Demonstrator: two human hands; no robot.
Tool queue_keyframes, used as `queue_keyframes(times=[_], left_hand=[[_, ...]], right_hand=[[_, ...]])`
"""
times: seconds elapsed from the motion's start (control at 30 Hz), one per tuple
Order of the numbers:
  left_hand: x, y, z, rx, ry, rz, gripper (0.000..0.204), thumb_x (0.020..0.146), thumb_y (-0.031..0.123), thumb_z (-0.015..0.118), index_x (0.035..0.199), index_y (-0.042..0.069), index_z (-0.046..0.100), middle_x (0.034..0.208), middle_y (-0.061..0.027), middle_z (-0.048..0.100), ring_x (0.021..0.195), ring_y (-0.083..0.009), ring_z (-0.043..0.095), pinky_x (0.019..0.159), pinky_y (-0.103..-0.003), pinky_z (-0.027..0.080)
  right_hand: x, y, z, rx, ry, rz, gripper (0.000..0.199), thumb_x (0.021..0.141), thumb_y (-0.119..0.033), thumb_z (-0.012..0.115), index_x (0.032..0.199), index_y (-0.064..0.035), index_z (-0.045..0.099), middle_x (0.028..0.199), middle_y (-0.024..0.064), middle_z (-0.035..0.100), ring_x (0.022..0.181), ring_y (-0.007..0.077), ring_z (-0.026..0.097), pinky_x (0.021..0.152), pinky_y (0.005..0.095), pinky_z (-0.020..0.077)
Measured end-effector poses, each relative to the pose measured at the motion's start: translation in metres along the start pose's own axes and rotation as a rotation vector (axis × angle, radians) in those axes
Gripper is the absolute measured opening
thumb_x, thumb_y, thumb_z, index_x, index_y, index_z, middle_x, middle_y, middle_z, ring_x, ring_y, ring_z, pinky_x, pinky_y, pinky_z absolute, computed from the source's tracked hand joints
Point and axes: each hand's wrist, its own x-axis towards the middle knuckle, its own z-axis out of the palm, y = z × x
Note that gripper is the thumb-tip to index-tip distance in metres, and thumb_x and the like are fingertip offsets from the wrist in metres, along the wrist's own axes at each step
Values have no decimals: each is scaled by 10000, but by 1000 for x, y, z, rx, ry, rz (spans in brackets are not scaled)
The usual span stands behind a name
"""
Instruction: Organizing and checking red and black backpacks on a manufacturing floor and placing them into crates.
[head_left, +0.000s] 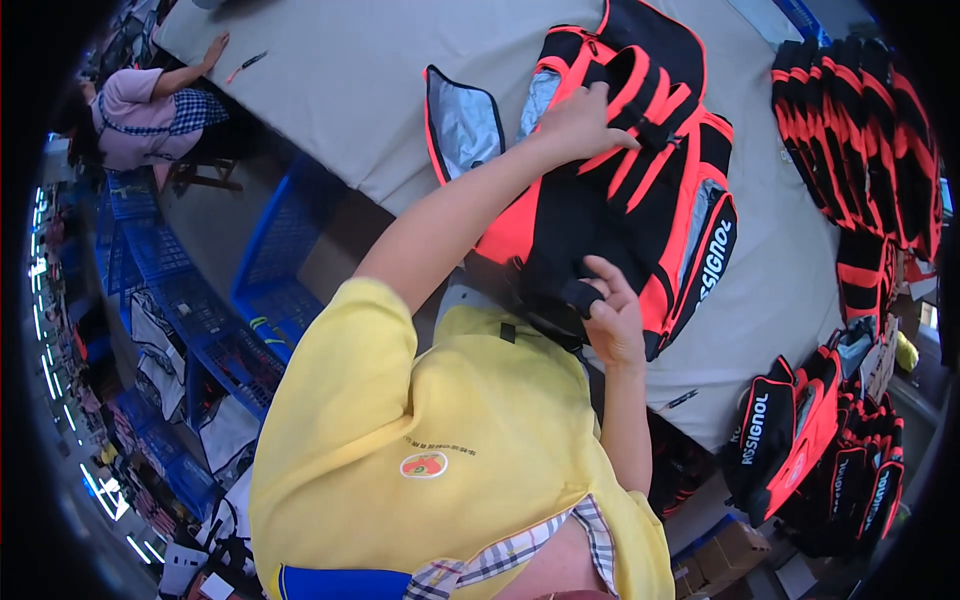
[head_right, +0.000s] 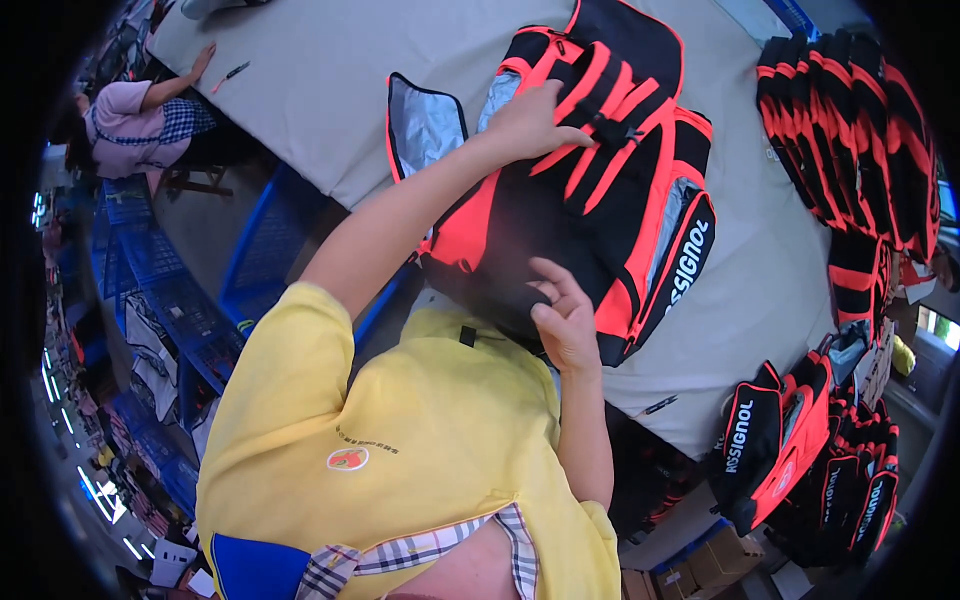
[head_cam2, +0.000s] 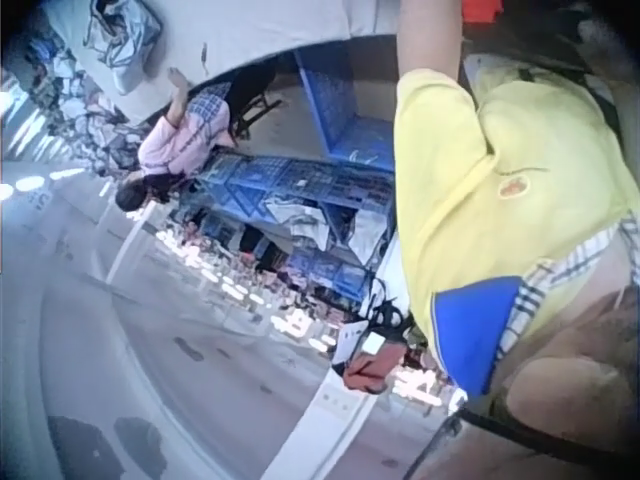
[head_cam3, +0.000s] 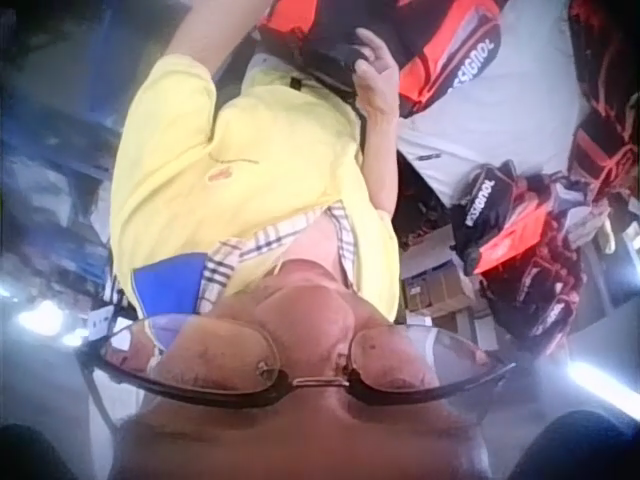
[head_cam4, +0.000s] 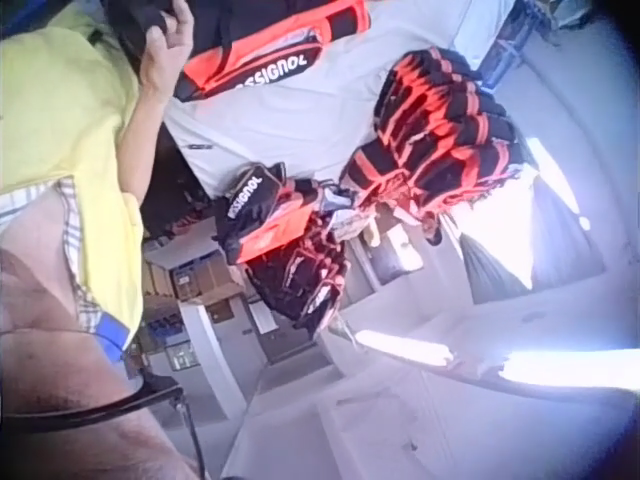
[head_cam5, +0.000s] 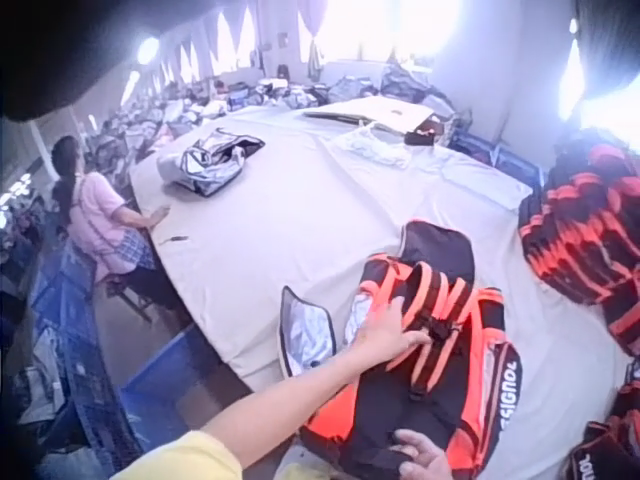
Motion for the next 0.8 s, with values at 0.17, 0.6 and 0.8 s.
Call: queue_keyframes(times=[0.17, 0.6, 0.8], left_hand=[[-105, 2, -45, -359, 585, 55, 449, 939, 282, 750, 1240, -30, 634, 1135, -225, 695, 1080, -366, 683, 908, -435, 546], [-218, 60, 32, 242, -267, 231, 396, 887, 180, 703, 1260, 55, 659, 1071, -211, 731, 994, -419, 690, 905, -497, 530], [-197, 90, 27, 450, -498, 162, 328, 908, 311, 711, 1106, 49, 718, 943, -211, 741, 924, -385, 716, 804, -523, 552]], right_hand=[[-31, -19, -12, 266, 171, -431, 365, 963, 1, 671, 1309, -108, 635, 1233, 53, 699, 1160, 238, 683, 1023, 482, 548], [-60, -41, -28, -171, 208, -514, 274, 1037, -35, 598, 1302, 6, 653, 1235, 136, 720, 1031, 202, 728, 872, 328, 602], [-98, -27, -64, -120, 384, -550, 219, 1046, -81, 601, 1233, 0, 681, 1040, 97, 749, 872, 137, 722, 784, 275, 591]])
